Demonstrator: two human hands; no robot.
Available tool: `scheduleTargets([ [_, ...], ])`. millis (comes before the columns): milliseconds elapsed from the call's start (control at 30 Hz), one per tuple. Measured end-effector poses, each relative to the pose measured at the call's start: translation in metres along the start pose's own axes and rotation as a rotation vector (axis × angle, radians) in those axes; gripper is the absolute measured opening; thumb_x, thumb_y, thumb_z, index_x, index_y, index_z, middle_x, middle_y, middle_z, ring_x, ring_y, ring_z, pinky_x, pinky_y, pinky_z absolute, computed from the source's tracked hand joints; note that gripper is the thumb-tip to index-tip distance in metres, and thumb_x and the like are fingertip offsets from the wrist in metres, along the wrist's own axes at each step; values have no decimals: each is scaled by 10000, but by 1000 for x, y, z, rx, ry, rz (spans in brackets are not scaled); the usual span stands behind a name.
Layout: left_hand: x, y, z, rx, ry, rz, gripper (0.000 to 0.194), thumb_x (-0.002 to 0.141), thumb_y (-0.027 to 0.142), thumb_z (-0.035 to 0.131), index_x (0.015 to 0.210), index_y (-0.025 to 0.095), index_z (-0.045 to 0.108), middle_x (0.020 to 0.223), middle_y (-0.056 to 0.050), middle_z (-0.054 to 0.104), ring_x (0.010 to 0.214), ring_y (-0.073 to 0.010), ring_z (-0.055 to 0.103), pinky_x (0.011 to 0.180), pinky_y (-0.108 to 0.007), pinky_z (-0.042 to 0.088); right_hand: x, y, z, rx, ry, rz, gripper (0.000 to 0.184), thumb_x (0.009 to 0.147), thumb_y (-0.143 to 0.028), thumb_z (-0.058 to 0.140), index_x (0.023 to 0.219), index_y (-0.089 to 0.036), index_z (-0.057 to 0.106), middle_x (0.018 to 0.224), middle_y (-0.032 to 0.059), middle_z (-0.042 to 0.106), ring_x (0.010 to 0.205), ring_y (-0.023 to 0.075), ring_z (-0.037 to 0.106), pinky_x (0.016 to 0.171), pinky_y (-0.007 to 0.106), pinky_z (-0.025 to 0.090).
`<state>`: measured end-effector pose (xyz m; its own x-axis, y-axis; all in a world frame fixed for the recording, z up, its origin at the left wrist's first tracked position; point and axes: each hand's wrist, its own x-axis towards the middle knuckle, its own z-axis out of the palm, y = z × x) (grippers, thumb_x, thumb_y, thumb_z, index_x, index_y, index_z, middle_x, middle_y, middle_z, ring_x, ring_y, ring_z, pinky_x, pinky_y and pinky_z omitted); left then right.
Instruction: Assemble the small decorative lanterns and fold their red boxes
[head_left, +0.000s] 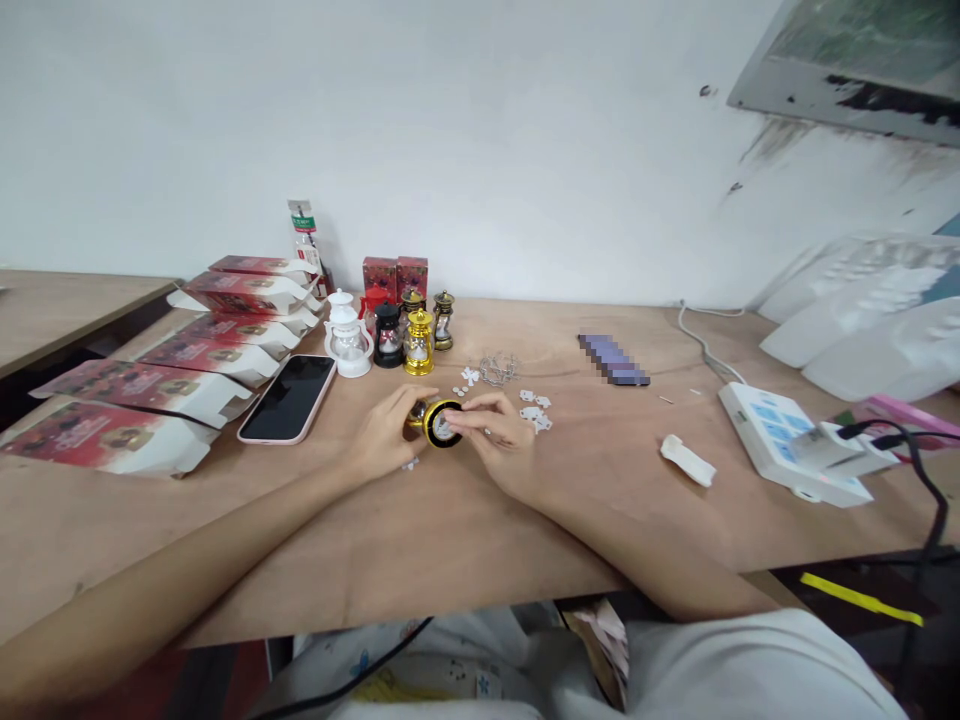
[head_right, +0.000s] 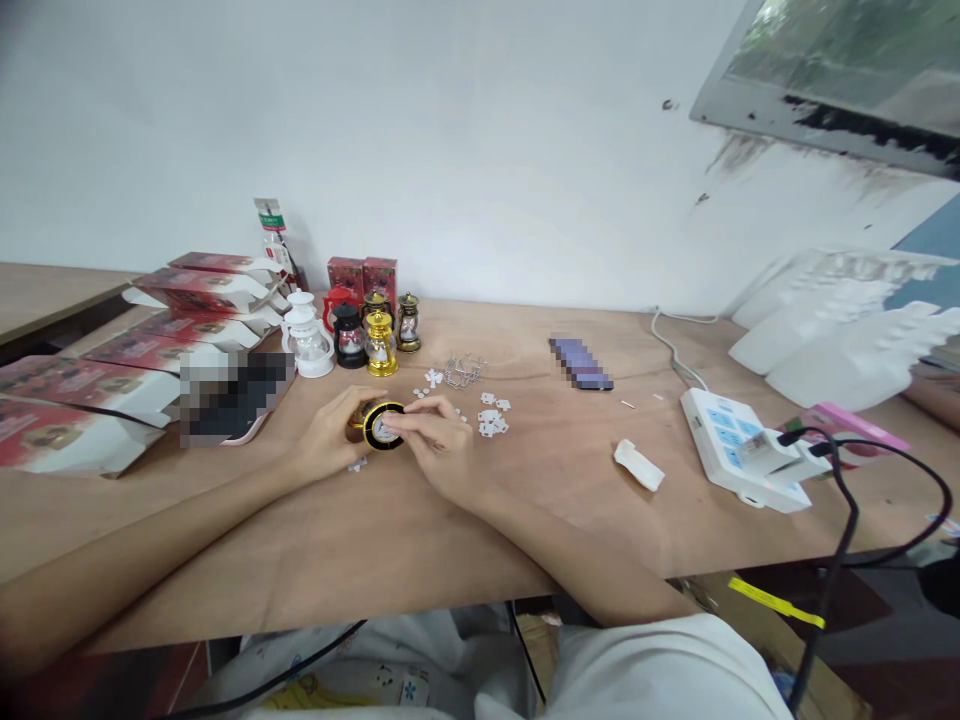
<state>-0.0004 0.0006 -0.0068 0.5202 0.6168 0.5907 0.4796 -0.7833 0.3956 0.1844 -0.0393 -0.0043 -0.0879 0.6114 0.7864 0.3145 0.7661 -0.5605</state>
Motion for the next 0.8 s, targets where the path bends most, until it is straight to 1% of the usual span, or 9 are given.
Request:
scheduleTargets([
  [133,0,0,0,2,8,3,419,742,156,565,1150,190,477,1149,-83,604,1038,-205,601,850,-322,515,0,-2,1,-40,29,14,118,838,-227,624,889,-278,717,809,7,685,791,141,631,707,281,544],
  [333,0,1,-1,26,7,19,413,742,146,553,1147,188,482,1128,-78,615,1020,-202,605,852,-324,508,0,-1,1,-28,14,30,19,818,-214,647,836,-217,653,798,1,699,720,129,641,677,265,536],
  [433,0,0,-1,28,4,12,427,731,129,538,1150,187,482,1135,-81,612,1024,-204,603,852,-326,506,1,0,1,-67,16,10,31,810,-229,658,819,-214,633,779,0,689,709,132,631,658,269,527],
  [533,0,0,-1,19,-8,1,428,731,136,538,1152,189,485,1138,-81,611,1024,-205,602,850,-328,505,4,-2,-1,-107,1,-61,23,823,-207,641,805,-214,629,757,4,681,709,138,616,655,280,513],
  [667,-1,-1,-1,6,-15,2,417,764,176,555,1174,187,479,1166,-91,602,1043,-214,595,880,-349,495,6,-4,-3,-128,-19,-187,71,828,-135,620,831,-206,625,748,15,677,716,144,593,652,284,498],
  [800,-2,-2,0,25,-14,36,428,783,211,587,1196,176,481,1175,-109,603,1065,-234,585,895,-367,480,6,-4,-4,-133,-15,-221,82,827,-123,616,837,-204,618,733,17,665,710,148,578,645,286,492],
])
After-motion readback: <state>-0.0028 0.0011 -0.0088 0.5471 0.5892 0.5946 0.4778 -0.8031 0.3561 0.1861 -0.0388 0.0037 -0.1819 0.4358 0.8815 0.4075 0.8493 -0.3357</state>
